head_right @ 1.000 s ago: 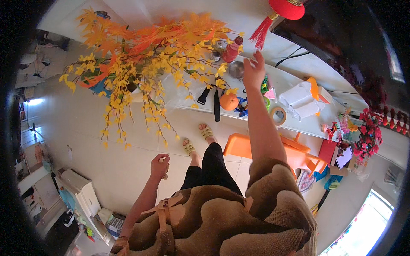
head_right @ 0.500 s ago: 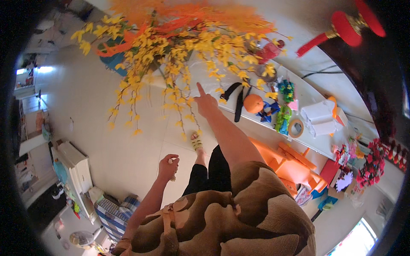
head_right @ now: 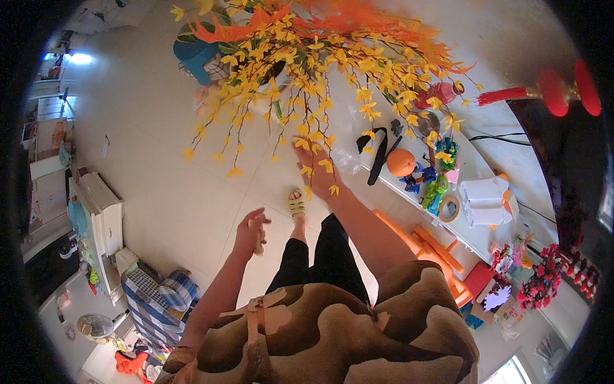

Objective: The person handles a black cable and a cylindrical object, sorts markers from a clear container into a pink partitioned tray on a window sill, and picks up two bottles.

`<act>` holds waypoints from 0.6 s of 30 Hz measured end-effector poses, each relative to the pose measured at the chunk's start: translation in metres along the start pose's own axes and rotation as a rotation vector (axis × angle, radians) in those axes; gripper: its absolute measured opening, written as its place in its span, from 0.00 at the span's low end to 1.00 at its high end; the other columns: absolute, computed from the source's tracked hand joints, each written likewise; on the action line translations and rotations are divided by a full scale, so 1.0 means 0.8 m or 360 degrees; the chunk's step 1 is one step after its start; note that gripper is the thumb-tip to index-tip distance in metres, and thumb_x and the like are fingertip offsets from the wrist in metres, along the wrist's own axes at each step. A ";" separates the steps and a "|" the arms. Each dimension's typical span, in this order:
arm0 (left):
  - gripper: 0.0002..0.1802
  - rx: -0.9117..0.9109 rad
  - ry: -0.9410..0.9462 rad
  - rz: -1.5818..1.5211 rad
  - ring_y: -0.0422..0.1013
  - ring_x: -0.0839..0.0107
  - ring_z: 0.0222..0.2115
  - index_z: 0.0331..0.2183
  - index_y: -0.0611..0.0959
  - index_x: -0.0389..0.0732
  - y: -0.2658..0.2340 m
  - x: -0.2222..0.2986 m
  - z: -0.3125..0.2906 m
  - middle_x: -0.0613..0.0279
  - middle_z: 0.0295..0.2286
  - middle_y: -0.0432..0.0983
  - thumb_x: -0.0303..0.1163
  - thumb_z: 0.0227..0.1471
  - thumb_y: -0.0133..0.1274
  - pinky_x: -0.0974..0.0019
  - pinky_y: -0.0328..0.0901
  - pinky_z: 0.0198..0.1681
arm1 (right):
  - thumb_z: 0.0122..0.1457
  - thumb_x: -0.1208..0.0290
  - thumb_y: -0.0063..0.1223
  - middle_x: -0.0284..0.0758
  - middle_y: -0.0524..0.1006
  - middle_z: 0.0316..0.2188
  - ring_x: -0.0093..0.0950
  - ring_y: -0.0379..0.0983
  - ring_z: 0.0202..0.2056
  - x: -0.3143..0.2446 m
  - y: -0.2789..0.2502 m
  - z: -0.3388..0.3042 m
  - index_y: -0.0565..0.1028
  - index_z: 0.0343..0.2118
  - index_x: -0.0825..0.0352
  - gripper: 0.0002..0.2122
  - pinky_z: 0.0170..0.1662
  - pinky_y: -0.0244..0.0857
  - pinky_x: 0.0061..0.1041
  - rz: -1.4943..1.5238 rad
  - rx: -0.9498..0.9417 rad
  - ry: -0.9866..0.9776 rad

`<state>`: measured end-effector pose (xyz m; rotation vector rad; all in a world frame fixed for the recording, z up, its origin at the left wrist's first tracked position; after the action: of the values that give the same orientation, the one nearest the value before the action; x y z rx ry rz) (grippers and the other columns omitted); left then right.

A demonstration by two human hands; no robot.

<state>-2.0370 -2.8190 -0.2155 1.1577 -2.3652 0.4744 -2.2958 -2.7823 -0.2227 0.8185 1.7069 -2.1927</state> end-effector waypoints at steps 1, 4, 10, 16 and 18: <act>0.21 -0.0025 0.0065 -0.0069 0.67 0.80 0.20 0.45 0.76 0.44 0.007 0.015 0.000 0.64 0.29 0.76 0.46 0.54 0.50 0.71 0.66 0.19 | 0.47 0.80 0.55 0.36 0.71 0.41 0.37 0.69 0.43 -0.026 -0.014 0.000 0.72 0.45 0.63 0.19 0.46 0.66 0.32 0.0138 0.0096 -0.0059; 0.29 -0.0212 0.0040 -0.0539 0.67 0.77 0.23 0.49 0.72 0.46 0.026 0.057 0.009 0.65 0.32 0.75 0.57 0.56 0.40 0.66 0.68 0.22 | 0.47 0.80 0.56 0.36 0.74 0.37 0.37 0.69 0.41 -0.091 -0.056 -0.009 0.74 0.41 0.64 0.15 0.44 0.65 0.30 0.0709 0.0160 -0.0037; 0.28 -0.0741 -0.0202 -0.0612 0.68 0.73 0.24 0.49 0.69 0.44 -0.015 0.044 0.050 0.62 0.31 0.74 0.53 0.54 0.47 0.66 0.64 0.21 | 0.47 0.73 0.61 0.29 0.69 0.21 0.19 0.66 0.25 -0.168 -0.069 -0.080 0.75 0.36 0.64 0.12 0.33 0.61 0.18 0.1711 -0.0311 0.0704; 0.20 -0.0276 0.0212 -0.0041 0.65 0.76 0.26 0.45 0.71 0.43 0.003 0.080 0.003 0.64 0.30 0.72 0.36 0.50 0.54 0.70 0.62 0.24 | 0.49 0.68 0.59 0.37 0.72 0.22 0.29 0.71 0.25 -0.163 -0.129 -0.136 0.71 0.48 0.61 0.21 0.32 0.65 0.26 0.1119 -0.0095 0.1041; 0.19 -0.0413 0.0723 0.0155 0.65 0.77 0.31 0.44 0.72 0.44 -0.043 0.055 0.040 0.65 0.33 0.72 0.32 0.48 0.54 0.69 0.61 0.26 | 0.50 0.67 0.57 0.43 0.77 0.24 0.37 0.75 0.27 -0.152 -0.134 -0.175 0.75 0.41 0.64 0.15 0.33 0.67 0.31 0.0995 -0.0041 0.1187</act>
<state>-2.0413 -2.8829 -0.2146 0.7296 -2.0179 0.3979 -2.2129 -2.6365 -0.0900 2.0115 1.4134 -1.5122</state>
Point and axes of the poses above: each hand's wrist, its own z-axis towards the middle knuckle, its own y-axis out of the palm, x = y × z, the point moved 6 cm from there along z, towards the middle knuckle
